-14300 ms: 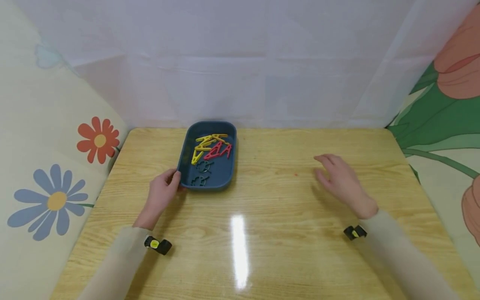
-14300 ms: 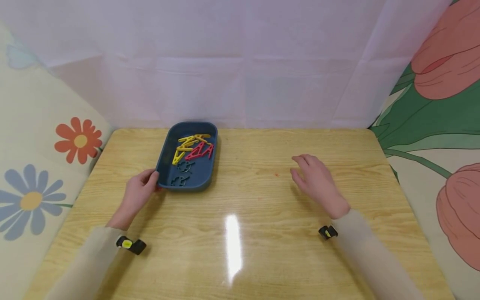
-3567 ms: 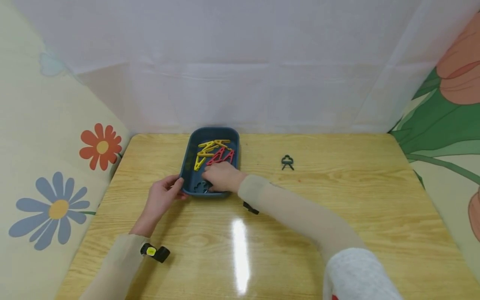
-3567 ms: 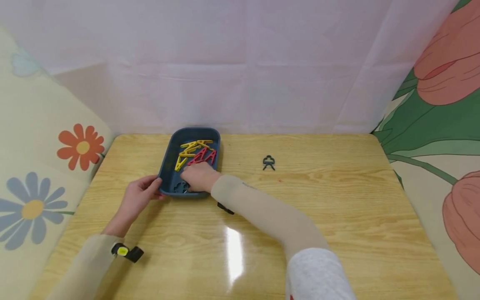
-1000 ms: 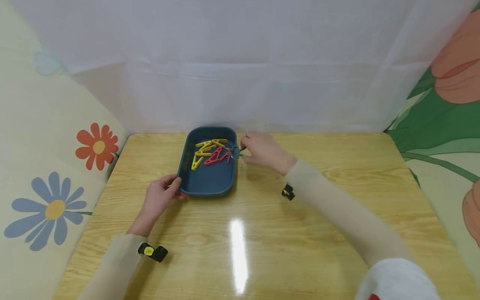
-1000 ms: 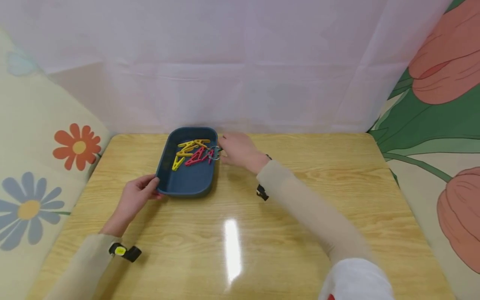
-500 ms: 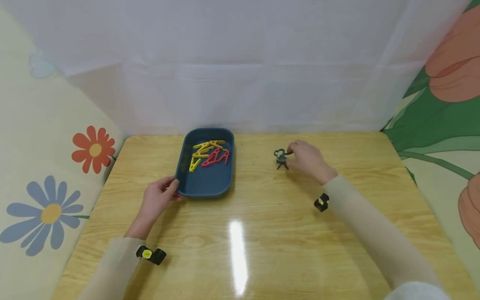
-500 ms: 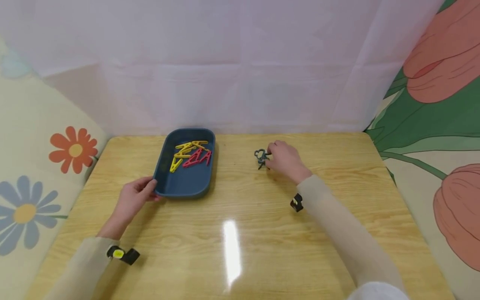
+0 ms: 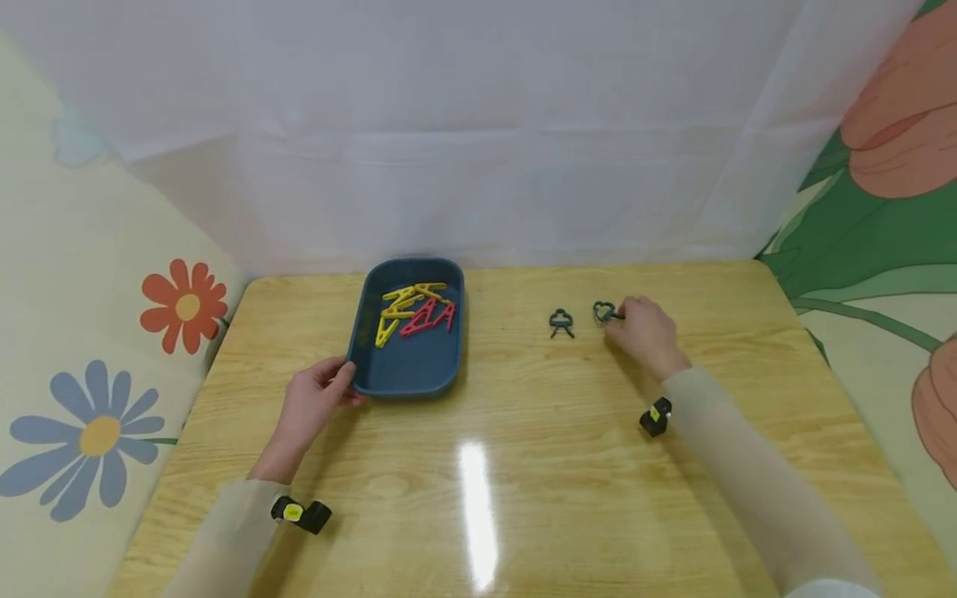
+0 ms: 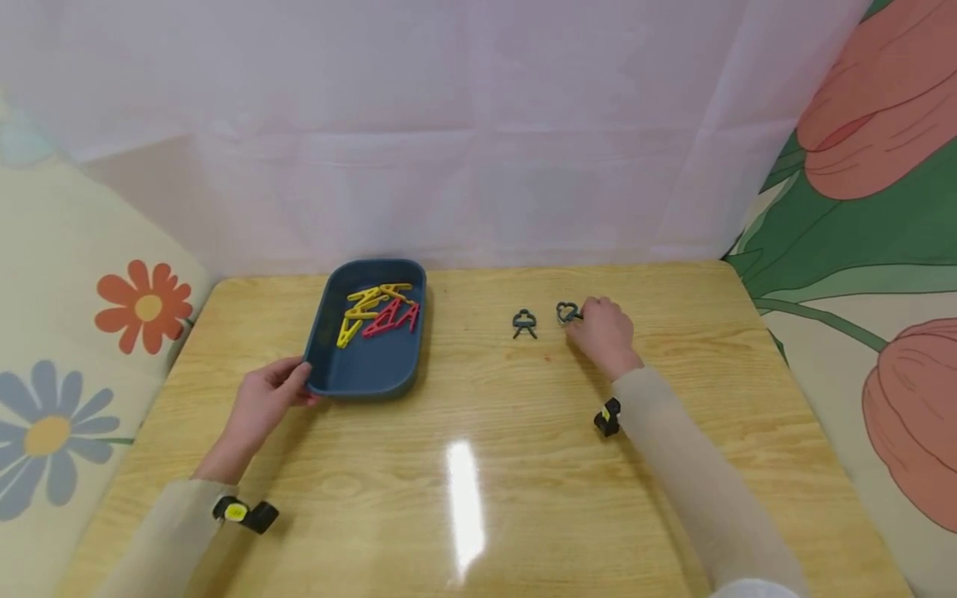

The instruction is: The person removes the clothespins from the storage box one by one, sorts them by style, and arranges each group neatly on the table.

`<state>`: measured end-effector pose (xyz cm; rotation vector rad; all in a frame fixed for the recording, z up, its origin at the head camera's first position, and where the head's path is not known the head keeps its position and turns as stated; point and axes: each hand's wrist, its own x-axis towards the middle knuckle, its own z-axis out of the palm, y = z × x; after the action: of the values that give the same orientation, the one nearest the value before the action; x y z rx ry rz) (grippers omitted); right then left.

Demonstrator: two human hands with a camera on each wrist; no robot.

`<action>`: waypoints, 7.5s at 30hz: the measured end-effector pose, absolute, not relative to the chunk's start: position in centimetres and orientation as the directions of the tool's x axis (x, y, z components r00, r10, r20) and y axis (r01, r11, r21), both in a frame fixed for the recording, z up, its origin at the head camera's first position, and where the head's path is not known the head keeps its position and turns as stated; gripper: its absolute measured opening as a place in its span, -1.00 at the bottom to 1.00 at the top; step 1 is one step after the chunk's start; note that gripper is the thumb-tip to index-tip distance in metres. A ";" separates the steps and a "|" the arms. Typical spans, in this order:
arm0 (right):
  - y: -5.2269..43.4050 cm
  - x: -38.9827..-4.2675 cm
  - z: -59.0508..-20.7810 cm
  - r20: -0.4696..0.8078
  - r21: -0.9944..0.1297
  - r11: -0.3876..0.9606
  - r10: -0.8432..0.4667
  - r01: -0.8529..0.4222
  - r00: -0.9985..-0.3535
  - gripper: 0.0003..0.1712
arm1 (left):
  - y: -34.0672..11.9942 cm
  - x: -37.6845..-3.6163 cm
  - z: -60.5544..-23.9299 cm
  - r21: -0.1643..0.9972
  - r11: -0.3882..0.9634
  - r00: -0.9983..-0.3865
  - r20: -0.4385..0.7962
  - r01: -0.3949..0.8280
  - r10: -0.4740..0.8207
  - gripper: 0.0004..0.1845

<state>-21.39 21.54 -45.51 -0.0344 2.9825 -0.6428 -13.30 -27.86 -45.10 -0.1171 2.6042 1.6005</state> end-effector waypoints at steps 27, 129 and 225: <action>20.8 -19.8 -46.8 -0.034 -0.304 0.949 0.080 0.087 -0.996 -0.50 | -27.7 -13.3 -44.8 0.884 0.455 -0.994 -0.112 -0.106 -0.014 -0.47; -3.3 -25.3 -34.7 0.098 -0.318 0.751 -0.581 -0.578 -0.808 -0.65 | -27.5 -14.0 -44.3 0.892 0.434 -0.992 -0.101 -0.124 -0.076 -0.53; -10.5 -27.0 -36.7 -0.256 -0.050 0.669 -0.726 -0.742 -0.638 -0.81 | -27.1 -13.1 -44.2 0.893 0.436 -0.993 -0.083 -0.111 -0.081 -0.61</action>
<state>-27.03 -10.54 -36.71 -1.1803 2.6305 0.0868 -13.07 -27.06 -44.20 -0.1761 2.6387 1.6435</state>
